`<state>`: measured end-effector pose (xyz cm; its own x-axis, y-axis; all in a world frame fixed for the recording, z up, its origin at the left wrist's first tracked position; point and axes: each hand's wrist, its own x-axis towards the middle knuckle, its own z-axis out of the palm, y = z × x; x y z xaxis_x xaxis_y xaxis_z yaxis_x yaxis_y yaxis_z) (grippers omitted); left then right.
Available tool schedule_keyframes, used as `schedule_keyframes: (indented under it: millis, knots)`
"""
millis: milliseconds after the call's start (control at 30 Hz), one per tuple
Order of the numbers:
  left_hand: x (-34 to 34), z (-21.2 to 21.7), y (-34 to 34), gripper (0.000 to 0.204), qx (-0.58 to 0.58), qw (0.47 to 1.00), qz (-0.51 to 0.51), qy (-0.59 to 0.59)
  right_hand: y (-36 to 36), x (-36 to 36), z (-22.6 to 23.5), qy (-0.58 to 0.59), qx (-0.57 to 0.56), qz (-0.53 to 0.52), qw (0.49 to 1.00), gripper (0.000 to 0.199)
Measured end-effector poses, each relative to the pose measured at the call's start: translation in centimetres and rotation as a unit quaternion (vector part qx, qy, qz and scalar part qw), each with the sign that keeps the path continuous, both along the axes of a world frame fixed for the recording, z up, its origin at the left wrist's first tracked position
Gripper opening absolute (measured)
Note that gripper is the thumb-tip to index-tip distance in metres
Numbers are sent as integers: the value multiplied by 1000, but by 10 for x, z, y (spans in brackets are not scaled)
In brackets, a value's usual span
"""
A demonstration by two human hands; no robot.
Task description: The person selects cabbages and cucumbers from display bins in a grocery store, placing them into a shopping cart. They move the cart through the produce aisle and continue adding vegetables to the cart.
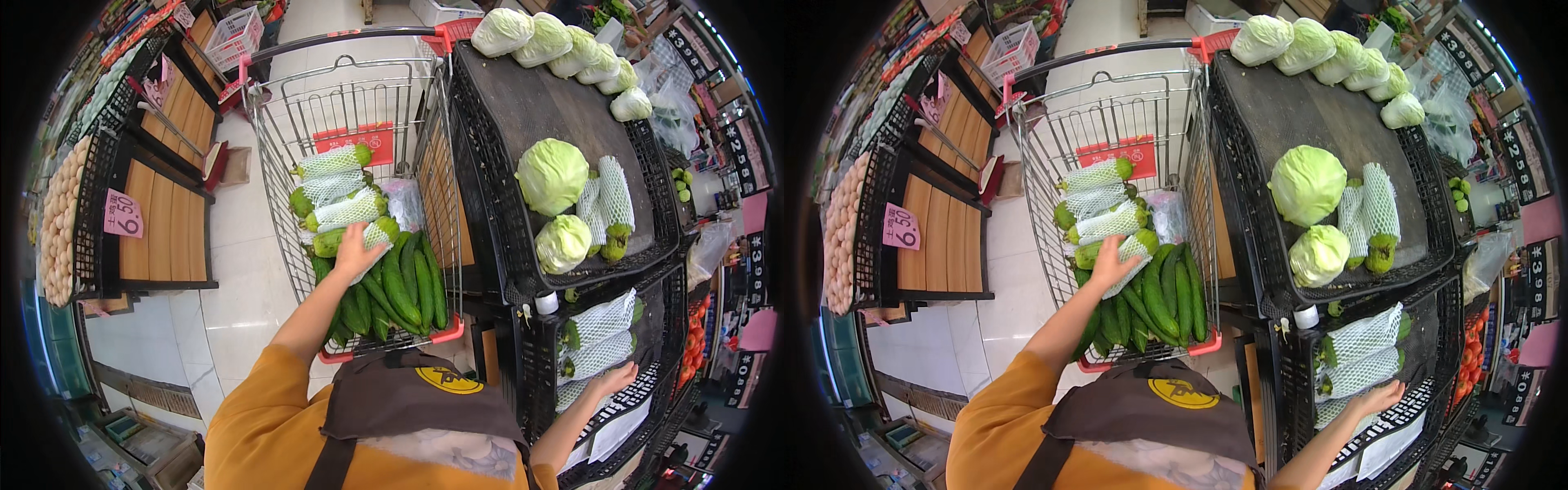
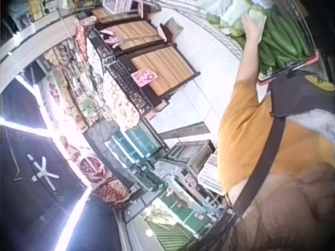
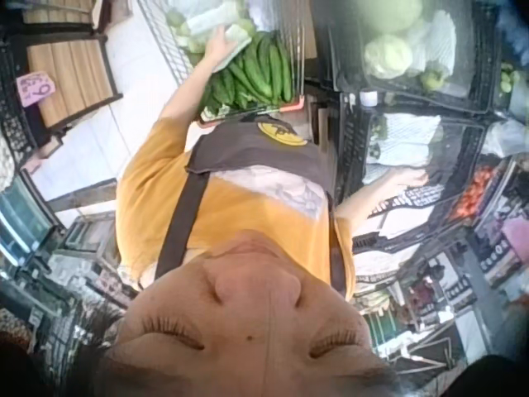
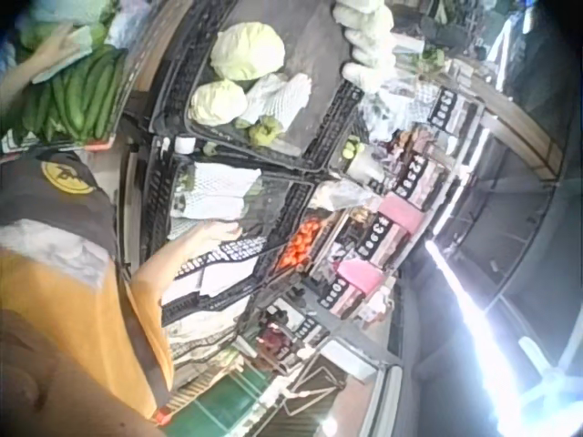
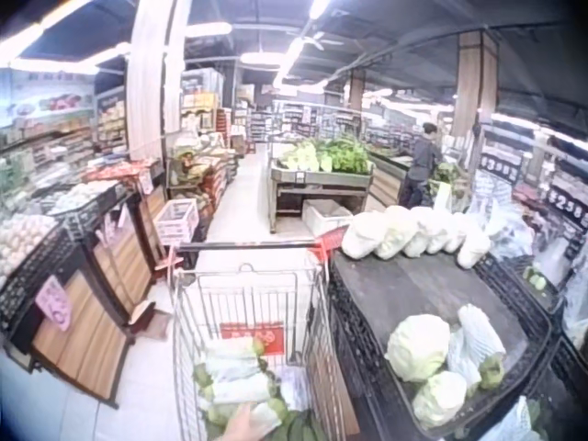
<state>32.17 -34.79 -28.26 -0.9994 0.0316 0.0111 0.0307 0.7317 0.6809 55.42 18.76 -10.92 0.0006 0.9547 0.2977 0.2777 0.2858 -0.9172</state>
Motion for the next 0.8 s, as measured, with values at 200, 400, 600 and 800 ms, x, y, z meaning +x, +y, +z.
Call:
schedule_keyframes:
  millis: [200, 400, 600, 800]
  knots:
    - [-15, -8, 29, 88, -269, 952, -43, -138, -84, -19, 32, -150, 242, 60, 957, 33]
    - [-26, -14, 12, 97, -263, 947, -95, -158, -154, -43, 58, -134, 296, 172, 930, 26]
    - [-26, -11, -25, 83, 161, 976, 89, -115, -235, -80, 55, -142, 205, 420, 873, 30]
    - [-15, 160, 43, 46, 772, 618, 88, -120, -293, -88, 1, -174, -133, 710, 669, 92]
